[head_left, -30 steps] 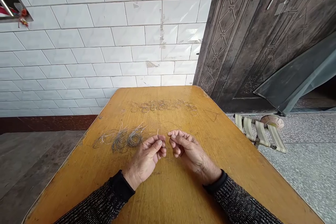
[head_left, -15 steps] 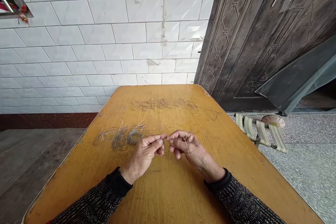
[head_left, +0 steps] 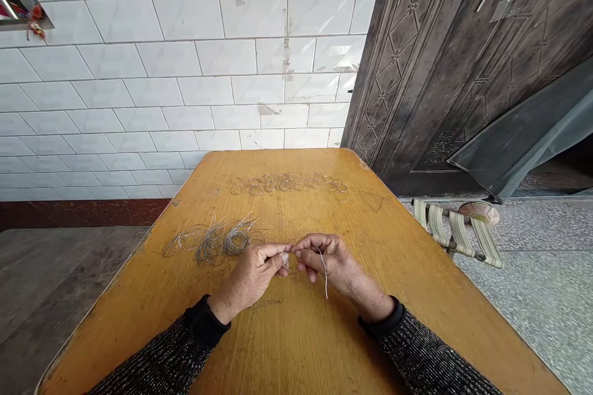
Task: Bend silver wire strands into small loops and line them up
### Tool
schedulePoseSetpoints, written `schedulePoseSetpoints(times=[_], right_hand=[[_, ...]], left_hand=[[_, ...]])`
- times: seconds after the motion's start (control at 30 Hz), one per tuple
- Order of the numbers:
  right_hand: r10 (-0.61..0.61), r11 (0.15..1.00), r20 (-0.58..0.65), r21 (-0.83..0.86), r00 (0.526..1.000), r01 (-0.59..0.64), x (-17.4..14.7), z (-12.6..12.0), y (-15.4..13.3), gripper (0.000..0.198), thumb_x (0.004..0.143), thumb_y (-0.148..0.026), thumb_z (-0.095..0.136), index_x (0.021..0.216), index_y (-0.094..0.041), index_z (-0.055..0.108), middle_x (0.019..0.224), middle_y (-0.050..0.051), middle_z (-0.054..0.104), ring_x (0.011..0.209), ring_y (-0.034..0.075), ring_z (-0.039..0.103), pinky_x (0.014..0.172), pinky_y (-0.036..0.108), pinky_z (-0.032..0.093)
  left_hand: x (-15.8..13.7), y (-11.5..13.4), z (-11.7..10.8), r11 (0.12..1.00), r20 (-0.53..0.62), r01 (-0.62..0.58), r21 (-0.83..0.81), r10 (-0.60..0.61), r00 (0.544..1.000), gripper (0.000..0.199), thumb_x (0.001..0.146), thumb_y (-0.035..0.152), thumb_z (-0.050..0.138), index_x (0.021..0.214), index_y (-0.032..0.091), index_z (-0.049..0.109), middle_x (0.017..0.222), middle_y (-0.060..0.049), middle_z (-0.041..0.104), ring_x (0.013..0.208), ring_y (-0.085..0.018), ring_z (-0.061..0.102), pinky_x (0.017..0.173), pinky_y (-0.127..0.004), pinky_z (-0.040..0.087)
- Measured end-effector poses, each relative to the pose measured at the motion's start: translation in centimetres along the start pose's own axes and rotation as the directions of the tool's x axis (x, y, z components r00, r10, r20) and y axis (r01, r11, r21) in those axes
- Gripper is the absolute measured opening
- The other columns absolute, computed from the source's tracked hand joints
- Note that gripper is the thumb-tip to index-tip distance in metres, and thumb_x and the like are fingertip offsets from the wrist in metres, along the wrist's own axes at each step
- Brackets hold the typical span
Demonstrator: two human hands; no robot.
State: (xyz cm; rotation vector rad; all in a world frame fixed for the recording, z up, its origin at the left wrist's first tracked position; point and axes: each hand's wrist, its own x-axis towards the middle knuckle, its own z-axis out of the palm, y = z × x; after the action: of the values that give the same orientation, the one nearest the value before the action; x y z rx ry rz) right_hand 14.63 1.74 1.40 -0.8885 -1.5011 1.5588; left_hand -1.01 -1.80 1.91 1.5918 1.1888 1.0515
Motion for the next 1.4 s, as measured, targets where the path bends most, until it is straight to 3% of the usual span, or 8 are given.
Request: schedulePoseSetpoints(times=[0.3,0.47,0.6,0.73,0.87,1.23,1.4], right_hand=[[0.007,1.0,-0.03,0.012,1.0,-0.007,0.5,0.2,0.9,0.021,0.061,-0.033,0.068,0.059,-0.015,0.057,0.049,-0.004,0.057,0.033,0.005,0.048,0.035,0.016,0.033],[-0.024,0.999,0.045,-0.021,0.999,0.025,0.4,-0.4,0.8,0.022,0.065,-0.035,0.065,0.06,-0.015,0.059,0.052,-0.003,0.057,0.036,0.005,0.047,0.038,0.017,0.035],[-0.018,0.998,0.056,-0.06,0.998,0.022,0.5,-0.6,1.0,0.021,0.066,-0.033,0.065,0.059,-0.014,0.059,0.051,-0.004,0.056,0.035,0.004,0.045,0.037,0.017,0.033],[-0.017,0.998,0.039,-0.067,0.999,0.019,0.7,-0.6,1.2,0.021,0.067,-0.033,0.064,0.06,-0.015,0.058,0.051,-0.003,0.057,0.035,0.004,0.047,0.037,0.017,0.033],[-0.019,0.998,0.028,-0.052,0.999,0.021,0.7,-0.6,1.3,0.021,0.067,-0.034,0.064,0.062,-0.014,0.058,0.052,-0.003,0.058,0.035,0.005,0.048,0.037,0.017,0.033],[0.005,1.0,0.069,-0.028,0.998,-0.003,0.7,-0.3,1.9,0.025,0.065,-0.036,0.065,0.06,-0.014,0.056,0.051,-0.004,0.056,0.034,0.004,0.046,0.035,0.016,0.033],[0.02,1.0,0.089,-0.024,0.996,-0.018,0.7,-0.1,1.9,0.023,0.067,-0.034,0.064,0.062,-0.014,0.055,0.052,-0.004,0.056,0.035,0.004,0.047,0.035,0.016,0.032]], left_hand=[[-0.1,-0.1,-0.4,1.0,0.027,0.018,0.025,-0.018,0.999,0.024,0.079,0.031,0.05,0.071,0.016,0.067,0.062,-0.002,0.059,0.055,-0.013,0.054,0.054,-0.024,0.042],[-0.1,-0.6,-0.6,0.964,0.143,0.182,-0.193,-0.156,0.977,0.023,0.077,0.033,0.053,0.074,0.014,0.066,0.064,-0.003,0.059,0.06,-0.012,0.053,0.057,-0.024,0.04],[0.0,-1.0,-0.9,0.886,0.21,0.318,-0.338,-0.258,0.943,0.018,0.073,0.029,0.06,0.078,0.013,0.066,0.066,-0.003,0.059,0.051,-0.006,0.046,0.048,-0.019,0.031],[0.1,-1.2,-1.0,0.788,0.168,0.354,-0.504,-0.313,0.935,0.017,0.064,0.023,0.069,0.078,0.013,0.065,0.068,-0.003,0.061,0.053,-0.006,0.048,0.048,-0.019,0.032],[0.2,-1.1,-1.2,0.719,0.226,0.383,-0.58,-0.31,0.924,0.019,0.064,0.024,0.07,0.078,0.011,0.065,0.071,-0.004,0.062,0.057,-0.007,0.052,0.05,-0.019,0.036],[0.3,-1.5,-0.8,0.77,0.198,0.42,-0.48,-0.372,0.907,0.022,0.063,0.029,0.07,0.071,0.01,0.062,0.063,-0.002,0.06,0.048,-0.006,0.051,0.046,-0.019,0.037],[0.4,-1.5,-0.7,0.876,0.105,0.332,-0.351,-0.315,0.943,0.02,0.065,0.03,0.065,0.068,0.011,0.06,0.058,-0.001,0.057,0.046,-0.007,0.049,0.045,-0.02,0.037]])
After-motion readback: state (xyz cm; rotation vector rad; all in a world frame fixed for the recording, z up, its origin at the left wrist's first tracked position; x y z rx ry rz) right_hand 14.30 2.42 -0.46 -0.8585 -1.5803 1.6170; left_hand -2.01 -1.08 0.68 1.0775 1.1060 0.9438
